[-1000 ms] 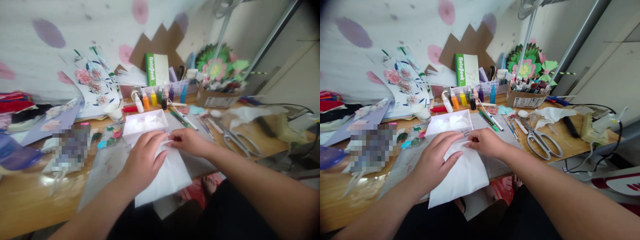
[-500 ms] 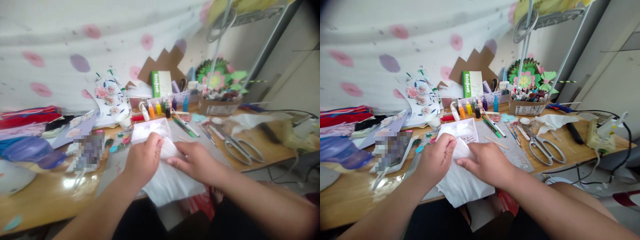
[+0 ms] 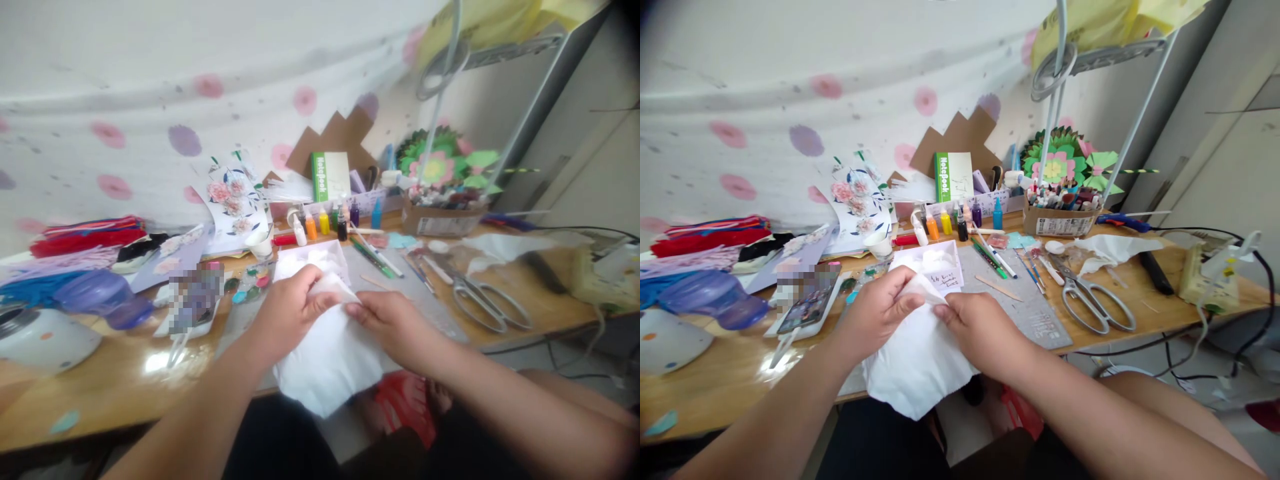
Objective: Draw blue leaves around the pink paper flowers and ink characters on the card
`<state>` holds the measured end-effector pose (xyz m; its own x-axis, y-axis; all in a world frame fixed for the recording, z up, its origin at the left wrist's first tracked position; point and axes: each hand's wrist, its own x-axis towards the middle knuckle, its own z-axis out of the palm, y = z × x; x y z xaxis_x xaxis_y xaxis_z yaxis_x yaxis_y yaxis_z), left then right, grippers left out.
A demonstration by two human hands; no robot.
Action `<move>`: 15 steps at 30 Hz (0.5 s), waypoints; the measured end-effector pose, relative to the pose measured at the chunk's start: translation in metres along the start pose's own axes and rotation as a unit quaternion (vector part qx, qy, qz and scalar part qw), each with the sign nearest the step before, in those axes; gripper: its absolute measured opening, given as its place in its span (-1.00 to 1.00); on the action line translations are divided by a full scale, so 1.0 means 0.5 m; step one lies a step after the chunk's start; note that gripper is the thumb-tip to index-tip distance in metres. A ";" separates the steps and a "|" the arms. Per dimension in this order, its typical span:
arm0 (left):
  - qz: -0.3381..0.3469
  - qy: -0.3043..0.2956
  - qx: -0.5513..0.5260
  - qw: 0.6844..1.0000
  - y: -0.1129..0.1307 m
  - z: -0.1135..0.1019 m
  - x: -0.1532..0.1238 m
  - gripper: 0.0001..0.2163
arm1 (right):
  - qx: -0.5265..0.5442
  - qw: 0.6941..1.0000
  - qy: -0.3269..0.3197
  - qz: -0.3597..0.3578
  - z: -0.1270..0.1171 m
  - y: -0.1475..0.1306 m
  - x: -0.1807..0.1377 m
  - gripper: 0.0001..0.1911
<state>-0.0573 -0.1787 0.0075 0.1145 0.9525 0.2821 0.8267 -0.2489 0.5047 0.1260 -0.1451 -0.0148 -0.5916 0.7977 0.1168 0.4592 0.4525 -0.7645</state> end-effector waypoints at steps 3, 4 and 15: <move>-0.049 -0.112 -0.122 0.985 -0.018 -0.007 0.005 -0.71 | 0.067 0.997 -0.034 0.032 -0.007 0.010 0.009 -0.63; -0.067 -0.131 -0.143 0.979 -0.024 -0.007 0.007 -0.72 | 0.087 0.994 -0.047 0.047 -0.008 0.014 0.012 -0.64; -0.089 -0.105 -0.153 0.979 -0.124 0.077 0.050 -0.68 | 0.157 0.966 -0.122 0.164 0.015 0.084 0.024 -0.82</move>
<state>-0.0846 -0.1327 -0.0480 0.1221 0.9925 0.0095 0.6440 -0.0865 0.7601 0.1332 -0.1194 -0.0500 -0.6039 0.7431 -0.2884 0.4473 0.0165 -0.8942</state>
